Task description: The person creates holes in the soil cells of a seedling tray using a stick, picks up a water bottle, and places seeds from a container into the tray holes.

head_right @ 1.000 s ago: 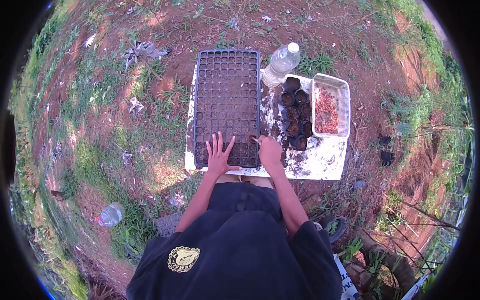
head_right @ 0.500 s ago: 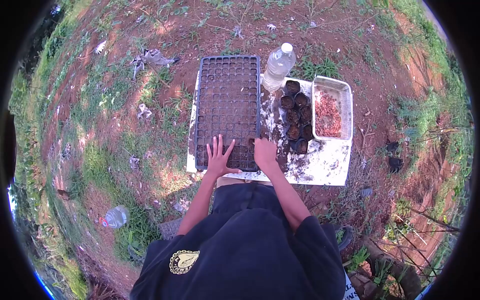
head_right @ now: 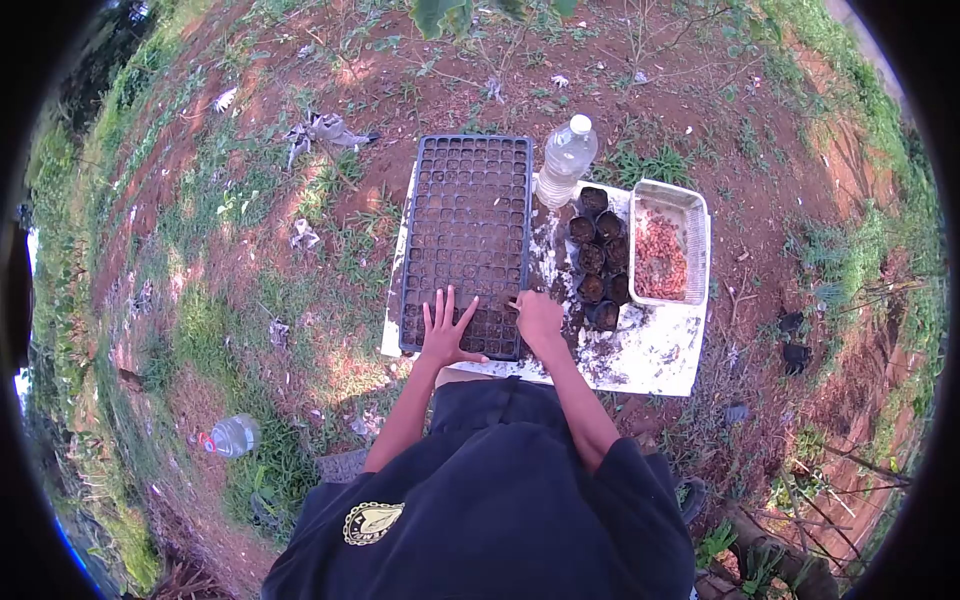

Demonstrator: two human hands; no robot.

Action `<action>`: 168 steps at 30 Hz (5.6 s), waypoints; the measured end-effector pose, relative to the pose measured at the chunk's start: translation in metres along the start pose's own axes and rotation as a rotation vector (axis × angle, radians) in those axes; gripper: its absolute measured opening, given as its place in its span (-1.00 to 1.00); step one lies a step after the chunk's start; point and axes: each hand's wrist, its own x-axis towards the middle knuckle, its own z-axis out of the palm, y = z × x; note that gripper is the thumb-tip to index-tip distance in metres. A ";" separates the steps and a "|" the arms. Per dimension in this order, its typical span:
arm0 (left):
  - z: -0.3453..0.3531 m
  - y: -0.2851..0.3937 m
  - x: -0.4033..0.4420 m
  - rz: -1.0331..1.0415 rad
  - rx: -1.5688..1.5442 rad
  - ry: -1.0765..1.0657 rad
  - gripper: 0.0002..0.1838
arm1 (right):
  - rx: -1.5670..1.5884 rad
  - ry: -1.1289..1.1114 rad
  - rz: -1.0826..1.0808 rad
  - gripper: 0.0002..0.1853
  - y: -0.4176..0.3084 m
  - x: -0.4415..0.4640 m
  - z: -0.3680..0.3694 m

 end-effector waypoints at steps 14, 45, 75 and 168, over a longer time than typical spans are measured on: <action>0.003 -0.003 0.001 0.024 -0.001 0.039 0.52 | -0.093 -0.021 -0.006 -0.90 -0.002 0.004 -0.004; 0.009 -0.006 0.002 0.034 0.036 0.048 0.53 | 0.015 0.018 0.061 -0.90 -0.001 -0.001 0.001; 0.003 -0.006 0.004 0.028 0.016 0.016 0.53 | 0.092 0.052 0.153 -0.91 -0.004 -0.003 0.005; 0.007 -0.005 0.002 0.018 -0.001 0.041 0.55 | -0.014 0.106 0.026 -0.90 -0.011 -0.009 -0.001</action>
